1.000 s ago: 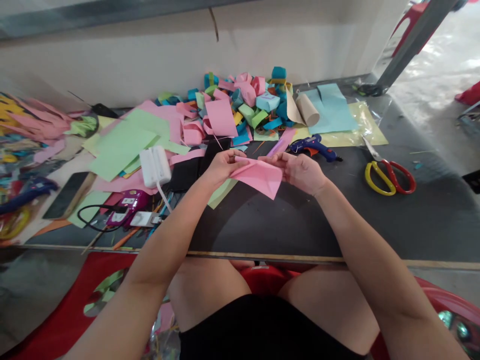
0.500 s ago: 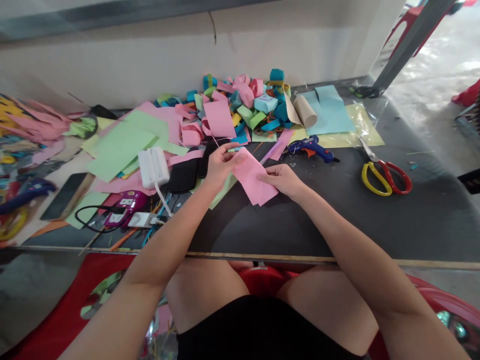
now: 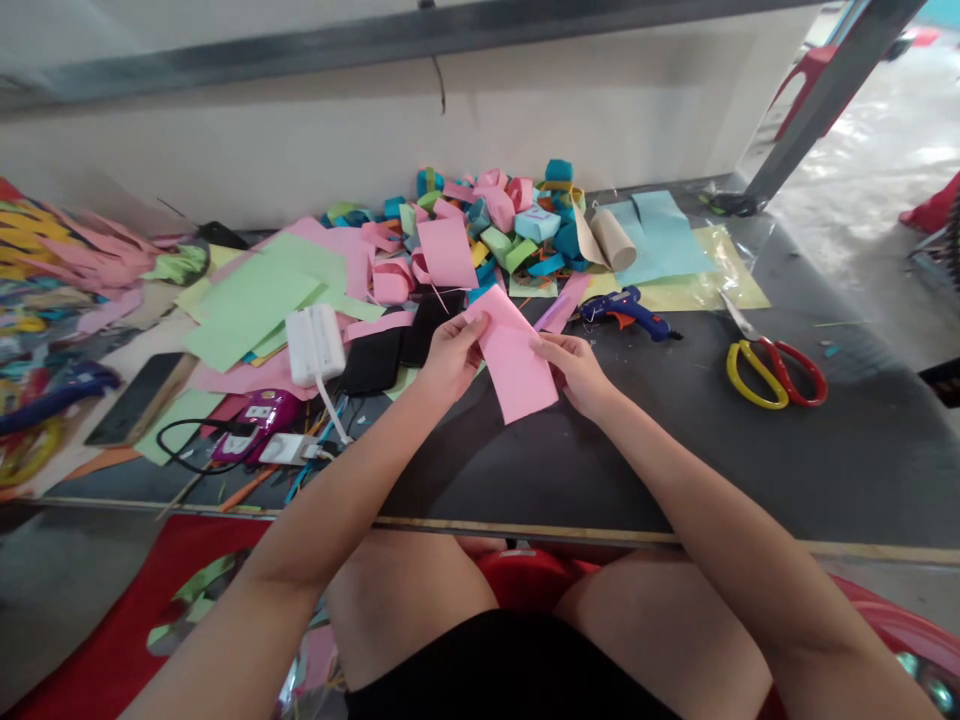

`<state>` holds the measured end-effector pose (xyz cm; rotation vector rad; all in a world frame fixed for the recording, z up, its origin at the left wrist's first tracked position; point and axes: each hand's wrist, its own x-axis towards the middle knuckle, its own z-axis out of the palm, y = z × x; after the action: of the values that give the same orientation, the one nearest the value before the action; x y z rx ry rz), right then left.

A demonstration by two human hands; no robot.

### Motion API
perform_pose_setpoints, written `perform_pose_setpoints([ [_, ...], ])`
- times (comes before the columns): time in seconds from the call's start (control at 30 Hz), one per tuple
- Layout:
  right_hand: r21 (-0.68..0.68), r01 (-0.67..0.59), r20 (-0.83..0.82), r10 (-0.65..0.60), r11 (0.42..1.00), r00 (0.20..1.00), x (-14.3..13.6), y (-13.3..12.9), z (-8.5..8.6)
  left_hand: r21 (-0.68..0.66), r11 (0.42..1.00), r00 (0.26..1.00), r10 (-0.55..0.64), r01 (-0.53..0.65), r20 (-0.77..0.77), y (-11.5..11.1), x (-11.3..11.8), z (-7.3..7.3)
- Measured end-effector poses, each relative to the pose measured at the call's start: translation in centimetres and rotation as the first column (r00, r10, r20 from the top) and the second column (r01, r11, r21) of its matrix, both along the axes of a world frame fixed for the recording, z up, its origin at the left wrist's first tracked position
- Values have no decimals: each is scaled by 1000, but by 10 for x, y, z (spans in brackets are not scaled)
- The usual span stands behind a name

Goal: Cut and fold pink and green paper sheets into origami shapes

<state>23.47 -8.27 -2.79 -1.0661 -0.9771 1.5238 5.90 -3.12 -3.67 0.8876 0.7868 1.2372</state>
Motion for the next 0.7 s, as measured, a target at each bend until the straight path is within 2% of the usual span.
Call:
perform_pose_setpoints([
  [0.13, 46, -33, 26, 32, 998, 999, 1, -1, 1, 108, 994, 989, -2, 18, -147, -13, 4, 5],
  [0.3, 121, 127, 82, -137, 984, 987, -7, -2, -7, 251, 967, 958, 24, 51, -286, -17, 4, 3],
  [0.37, 159, 182, 94, -198, 970, 976, -9, -3, -10, 250, 968, 960, 36, 36, -277, -15, 5, -1],
  [0.53, 246, 239, 182, -287, 939, 940, -8, -7, -12, 116, 993, 986, 52, -34, -157, -12, 10, -6],
  [0.7, 308, 205, 272, -293, 929, 917, -8, -10, -6, 168, 979, 979, 137, -112, -149, -17, 11, 0],
])
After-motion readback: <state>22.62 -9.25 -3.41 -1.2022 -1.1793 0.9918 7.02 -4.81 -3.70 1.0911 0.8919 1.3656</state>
